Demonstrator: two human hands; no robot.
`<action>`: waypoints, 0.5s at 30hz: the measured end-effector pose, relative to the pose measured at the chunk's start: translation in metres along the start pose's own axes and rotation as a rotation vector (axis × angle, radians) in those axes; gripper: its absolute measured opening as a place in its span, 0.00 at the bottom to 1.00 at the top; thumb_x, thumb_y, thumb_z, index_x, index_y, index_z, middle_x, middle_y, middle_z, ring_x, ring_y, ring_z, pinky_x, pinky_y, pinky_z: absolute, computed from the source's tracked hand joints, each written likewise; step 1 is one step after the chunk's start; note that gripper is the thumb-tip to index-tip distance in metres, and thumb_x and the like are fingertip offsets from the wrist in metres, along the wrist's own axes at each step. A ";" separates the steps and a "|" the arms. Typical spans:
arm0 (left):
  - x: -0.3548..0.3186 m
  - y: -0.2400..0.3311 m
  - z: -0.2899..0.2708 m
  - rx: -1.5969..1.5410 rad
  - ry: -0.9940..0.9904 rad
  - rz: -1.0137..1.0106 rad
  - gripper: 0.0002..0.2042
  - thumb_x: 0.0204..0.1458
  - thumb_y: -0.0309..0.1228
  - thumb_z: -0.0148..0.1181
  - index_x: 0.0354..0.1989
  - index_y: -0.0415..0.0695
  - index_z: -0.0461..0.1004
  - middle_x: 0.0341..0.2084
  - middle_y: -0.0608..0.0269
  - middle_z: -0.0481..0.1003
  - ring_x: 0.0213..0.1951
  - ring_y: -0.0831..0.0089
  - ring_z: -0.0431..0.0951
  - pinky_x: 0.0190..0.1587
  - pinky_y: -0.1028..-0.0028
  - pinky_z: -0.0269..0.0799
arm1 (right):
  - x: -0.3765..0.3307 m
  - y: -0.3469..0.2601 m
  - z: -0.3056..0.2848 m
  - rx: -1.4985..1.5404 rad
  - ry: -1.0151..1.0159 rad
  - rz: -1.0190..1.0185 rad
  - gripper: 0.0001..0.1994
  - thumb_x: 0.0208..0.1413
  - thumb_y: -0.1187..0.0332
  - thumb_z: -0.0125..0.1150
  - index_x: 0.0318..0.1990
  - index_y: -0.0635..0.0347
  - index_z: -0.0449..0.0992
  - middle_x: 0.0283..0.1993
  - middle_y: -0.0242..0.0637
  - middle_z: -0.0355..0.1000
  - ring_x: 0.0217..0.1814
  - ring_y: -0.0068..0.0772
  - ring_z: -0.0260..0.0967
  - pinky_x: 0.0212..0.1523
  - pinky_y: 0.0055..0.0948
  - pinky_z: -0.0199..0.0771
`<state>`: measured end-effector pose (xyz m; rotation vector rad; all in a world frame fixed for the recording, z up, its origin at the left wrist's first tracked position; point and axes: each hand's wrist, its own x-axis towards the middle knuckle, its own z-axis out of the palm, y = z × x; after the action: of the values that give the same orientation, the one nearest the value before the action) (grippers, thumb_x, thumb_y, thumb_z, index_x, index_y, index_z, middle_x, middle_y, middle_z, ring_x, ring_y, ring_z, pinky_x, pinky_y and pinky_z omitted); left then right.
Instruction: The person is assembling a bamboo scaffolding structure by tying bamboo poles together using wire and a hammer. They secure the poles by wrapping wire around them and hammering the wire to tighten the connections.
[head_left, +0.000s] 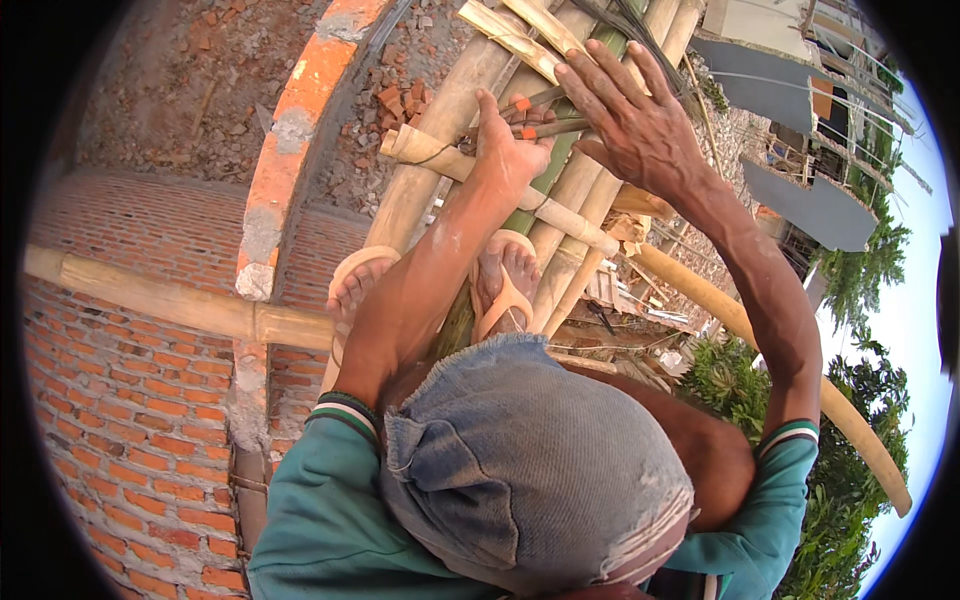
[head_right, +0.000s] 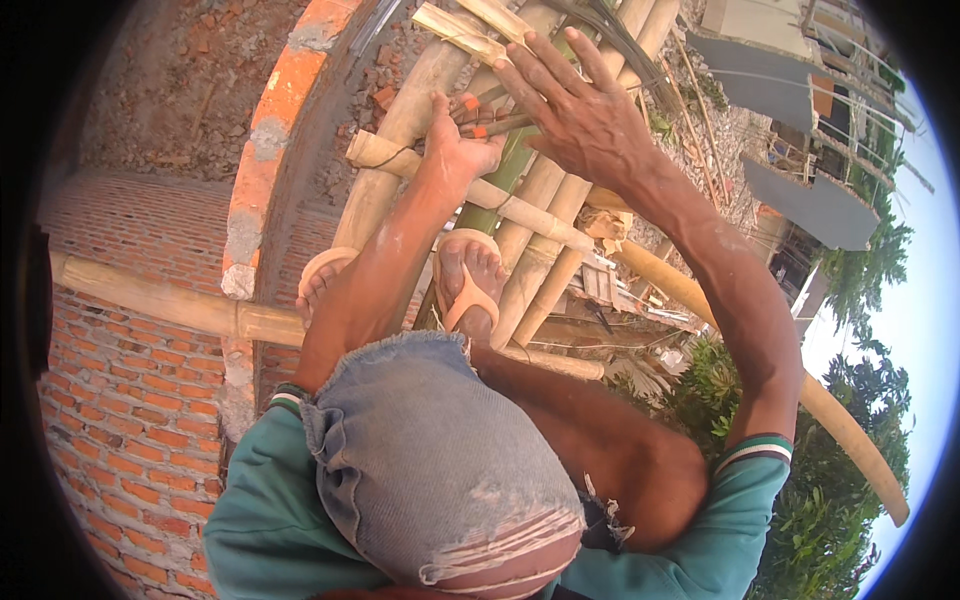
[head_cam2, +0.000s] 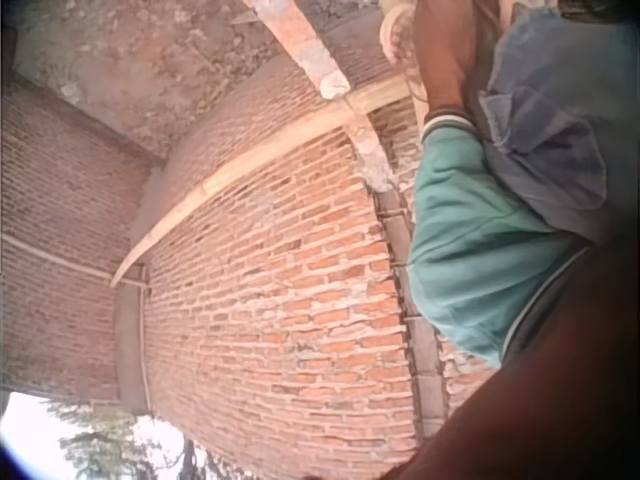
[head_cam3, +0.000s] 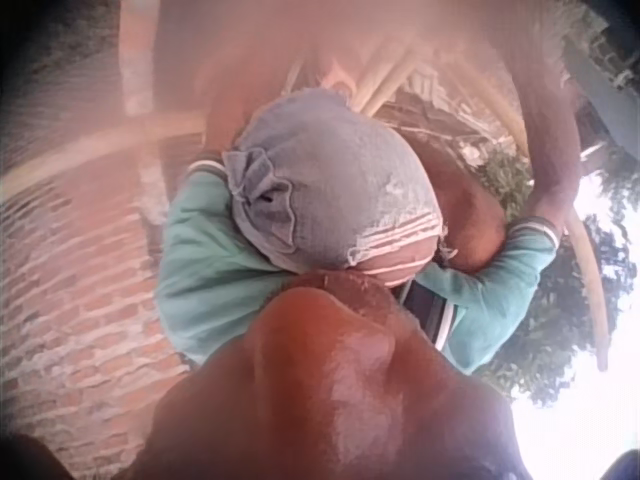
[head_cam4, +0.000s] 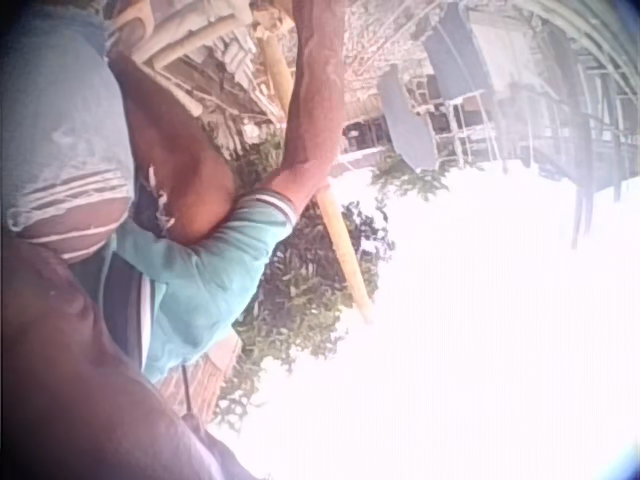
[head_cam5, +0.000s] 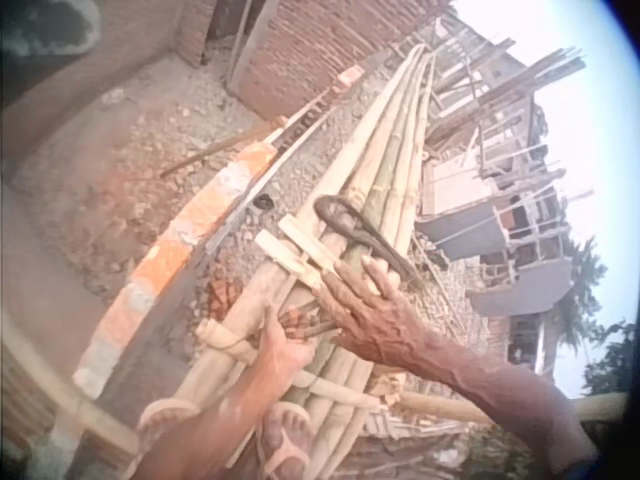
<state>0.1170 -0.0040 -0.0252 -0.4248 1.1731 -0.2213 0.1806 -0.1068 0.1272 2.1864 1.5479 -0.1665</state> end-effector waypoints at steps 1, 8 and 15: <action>-0.001 0.000 0.000 0.007 -0.020 -0.011 0.29 0.63 0.64 0.50 0.45 0.44 0.70 0.42 0.61 0.74 0.45 0.63 0.75 0.56 0.56 0.73 | 0.010 -0.013 0.012 -0.091 0.021 0.036 0.33 0.58 0.54 0.63 0.70 0.54 0.65 0.68 0.40 0.66 0.74 0.39 0.59 0.75 0.48 0.55; -0.009 -0.006 -0.007 0.073 -0.158 0.069 0.27 0.64 0.61 0.51 0.50 0.47 0.71 0.50 0.59 0.72 0.57 0.64 0.71 0.66 0.56 0.65 | 0.034 -0.009 0.062 -0.041 -0.167 -0.030 0.15 0.62 0.62 0.56 0.51 0.60 0.72 0.44 0.44 0.76 0.48 0.40 0.76 0.48 0.41 0.72; -0.013 -0.014 -0.032 0.086 -0.197 0.062 0.30 0.64 0.56 0.55 0.62 0.44 0.62 0.61 0.58 0.65 0.65 0.64 0.66 0.74 0.62 0.56 | 0.049 0.005 0.044 0.212 -0.362 -0.036 0.11 0.62 0.64 0.54 0.36 0.62 0.79 0.37 0.43 0.78 0.37 0.41 0.76 0.40 0.41 0.72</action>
<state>0.0836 -0.0180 -0.0188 -0.3261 0.9785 -0.1719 0.2095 -0.0844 0.0723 2.1330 1.4151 -0.7250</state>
